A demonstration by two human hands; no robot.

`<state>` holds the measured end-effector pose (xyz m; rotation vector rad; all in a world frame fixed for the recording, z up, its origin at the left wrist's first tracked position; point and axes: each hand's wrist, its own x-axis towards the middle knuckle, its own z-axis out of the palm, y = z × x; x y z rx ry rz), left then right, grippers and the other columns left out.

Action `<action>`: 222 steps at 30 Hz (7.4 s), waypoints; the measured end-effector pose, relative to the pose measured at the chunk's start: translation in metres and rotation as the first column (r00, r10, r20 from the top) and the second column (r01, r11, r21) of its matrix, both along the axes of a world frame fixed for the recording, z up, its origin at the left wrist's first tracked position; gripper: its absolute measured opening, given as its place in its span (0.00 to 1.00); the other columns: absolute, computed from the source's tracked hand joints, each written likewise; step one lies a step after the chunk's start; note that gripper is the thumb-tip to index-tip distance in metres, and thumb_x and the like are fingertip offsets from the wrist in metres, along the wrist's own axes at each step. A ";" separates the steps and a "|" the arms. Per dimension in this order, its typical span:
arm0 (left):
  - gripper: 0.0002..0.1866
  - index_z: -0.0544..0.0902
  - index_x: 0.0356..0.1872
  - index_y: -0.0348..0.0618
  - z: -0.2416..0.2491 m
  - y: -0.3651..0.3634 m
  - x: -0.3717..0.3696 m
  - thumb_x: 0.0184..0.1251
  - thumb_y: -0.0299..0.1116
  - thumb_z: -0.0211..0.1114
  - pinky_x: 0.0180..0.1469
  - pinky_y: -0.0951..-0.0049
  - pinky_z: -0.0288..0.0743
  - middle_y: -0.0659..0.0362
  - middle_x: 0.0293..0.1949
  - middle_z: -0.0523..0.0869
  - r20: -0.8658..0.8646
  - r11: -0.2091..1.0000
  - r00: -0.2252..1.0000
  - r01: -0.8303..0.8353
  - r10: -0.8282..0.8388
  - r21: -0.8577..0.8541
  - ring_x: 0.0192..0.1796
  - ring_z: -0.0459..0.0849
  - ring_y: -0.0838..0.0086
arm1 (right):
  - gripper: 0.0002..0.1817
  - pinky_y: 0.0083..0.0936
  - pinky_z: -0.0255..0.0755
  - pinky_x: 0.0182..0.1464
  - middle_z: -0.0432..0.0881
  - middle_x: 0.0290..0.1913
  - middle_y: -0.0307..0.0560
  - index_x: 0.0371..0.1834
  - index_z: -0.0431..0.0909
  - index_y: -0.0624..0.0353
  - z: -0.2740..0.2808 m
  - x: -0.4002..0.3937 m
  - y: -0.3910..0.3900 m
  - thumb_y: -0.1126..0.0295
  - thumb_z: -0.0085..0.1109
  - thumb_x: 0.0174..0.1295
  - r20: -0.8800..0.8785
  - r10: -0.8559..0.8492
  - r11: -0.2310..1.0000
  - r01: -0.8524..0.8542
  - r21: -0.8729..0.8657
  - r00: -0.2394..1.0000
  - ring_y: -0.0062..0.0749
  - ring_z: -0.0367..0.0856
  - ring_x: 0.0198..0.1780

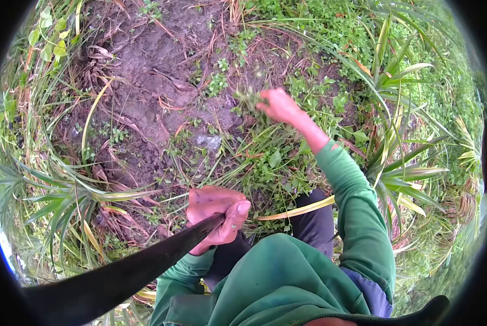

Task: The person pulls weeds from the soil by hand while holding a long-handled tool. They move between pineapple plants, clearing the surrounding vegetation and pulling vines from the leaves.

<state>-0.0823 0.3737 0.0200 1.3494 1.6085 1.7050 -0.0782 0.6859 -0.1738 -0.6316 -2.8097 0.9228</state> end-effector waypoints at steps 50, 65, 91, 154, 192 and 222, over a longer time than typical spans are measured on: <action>0.26 0.67 0.14 0.38 0.006 -0.020 -0.016 0.80 0.27 0.59 0.15 0.74 0.65 0.62 0.11 0.71 0.127 0.995 0.992 -0.011 -0.002 0.101 0.11 0.69 0.77 | 0.19 0.52 0.77 0.55 0.84 0.45 0.60 0.45 0.81 0.63 -0.035 0.033 -0.069 0.55 0.53 0.78 -0.224 -0.271 0.960 0.281 0.013 0.936 0.56 0.82 0.51; 0.25 0.65 0.16 0.40 0.086 -0.021 0.013 0.79 0.25 0.59 0.15 0.75 0.62 0.63 0.12 0.70 0.241 0.998 0.971 -0.013 -0.004 0.067 0.12 0.68 0.79 | 0.36 0.59 0.58 0.75 0.63 0.78 0.58 0.75 0.66 0.61 -0.050 0.072 -0.167 0.43 0.50 0.76 0.028 -0.358 0.924 0.350 0.152 0.933 0.64 0.64 0.73; 0.25 0.68 0.16 0.39 0.448 -0.008 -0.035 0.79 0.25 0.61 0.17 0.75 0.64 0.63 0.13 0.73 0.377 0.995 0.925 0.073 -0.042 -0.067 0.14 0.72 0.80 | 0.32 0.40 0.79 0.58 0.88 0.53 0.62 0.60 0.82 0.66 0.382 0.226 -0.150 0.44 0.58 0.74 0.153 -0.614 0.717 0.628 -0.303 0.775 0.49 0.88 0.54; 0.21 0.74 0.16 0.37 0.085 0.156 -0.131 0.74 0.23 0.64 0.18 0.74 0.65 0.61 0.14 0.77 0.165 0.999 0.986 -0.039 0.033 0.029 0.13 0.75 0.74 | 0.78 0.57 0.61 0.76 0.57 0.77 0.74 0.82 0.46 0.71 -0.010 0.034 0.235 0.26 0.77 0.41 -0.056 -0.958 0.287 0.950 -0.122 0.282 0.72 0.59 0.76; 0.23 0.69 0.15 0.37 0.070 0.180 -0.103 0.75 0.26 0.64 0.16 0.75 0.68 0.60 0.13 0.75 0.223 0.988 0.969 -0.128 0.106 0.088 0.12 0.73 0.74 | 0.37 0.50 0.77 0.57 0.85 0.52 0.63 0.67 0.74 0.70 -0.062 0.015 0.359 0.60 0.72 0.56 -0.326 -0.789 0.470 0.853 0.228 0.521 0.62 0.83 0.52; 0.22 0.69 0.16 0.38 0.064 0.207 -0.113 0.74 0.27 0.64 0.17 0.73 0.75 0.60 0.13 0.76 0.143 0.990 0.988 -0.079 0.062 0.118 0.12 0.76 0.73 | 0.32 0.52 0.72 0.66 0.75 0.63 0.70 0.72 0.66 0.67 0.031 0.042 0.330 0.70 0.61 0.64 -0.364 -0.440 0.589 0.570 0.573 0.821 0.66 0.74 0.64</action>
